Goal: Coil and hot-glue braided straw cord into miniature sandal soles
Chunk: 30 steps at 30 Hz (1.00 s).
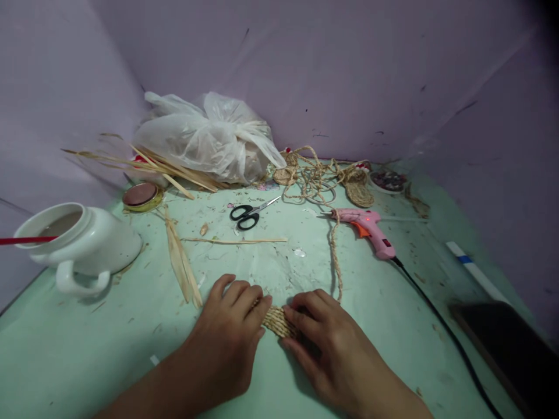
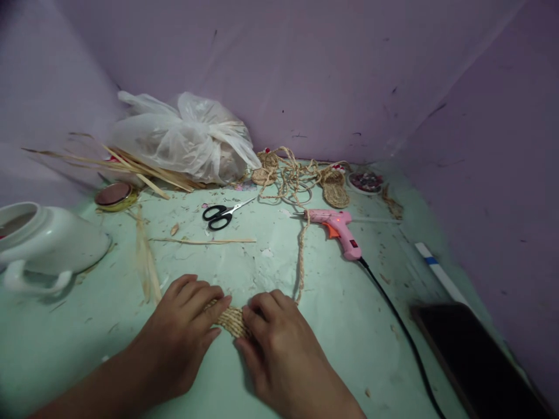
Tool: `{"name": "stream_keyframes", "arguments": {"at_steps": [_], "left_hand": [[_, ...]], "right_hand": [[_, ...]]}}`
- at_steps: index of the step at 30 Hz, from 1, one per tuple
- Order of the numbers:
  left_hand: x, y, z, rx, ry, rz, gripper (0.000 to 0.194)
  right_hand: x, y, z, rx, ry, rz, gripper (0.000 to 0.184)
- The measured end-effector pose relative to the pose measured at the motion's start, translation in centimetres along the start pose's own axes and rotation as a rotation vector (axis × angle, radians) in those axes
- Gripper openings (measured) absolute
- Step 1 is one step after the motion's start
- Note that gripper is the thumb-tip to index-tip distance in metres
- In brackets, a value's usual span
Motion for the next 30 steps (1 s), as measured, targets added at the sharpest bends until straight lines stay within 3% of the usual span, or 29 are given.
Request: {"name": "stream_keyframes", "arguments": {"at_steps": [6, 14, 18, 26, 30], "left_hand": [[-0.3, -0.7, -0.3, 0.058, 0.183, 0.021, 0.025], [0.0, -0.8, -0.3, 0.048, 0.18, 0.068, 0.027], [0.0, -0.8, -0.3, 0.04, 0.192, 0.067, 0.026], [-0.2, -0.8, 0.0, -0.036, 0.112, 0.121, 0.023], [-0.1, -1.0, 0.1, -0.053, 0.082, 0.091, 0.018]], "right_hand": [[0.5, -0.1, -0.4, -0.02, -0.023, 0.013, 0.015], [2.3, -0.7, -0.5, -0.087, 0.397, 0.069, 0.033], [2.3, -1.0, -1.0, 0.003, 0.346, 0.08, 0.022], [0.9, -0.1, -1.0, 0.171, 0.306, 0.016, 0.024], [1.0, 0.2, -0.5, 0.119, 0.249, 0.076, 0.028]]}}
Point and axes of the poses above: each hand's wrist, its own y-axis away from the middle knuckle, its own z-axis out of the palm, x = y × z, the point moved 9 cm from there along -y, towards the middle knuckle, and after that the axes turned 15 degrees about y, right-handed, at the moved point
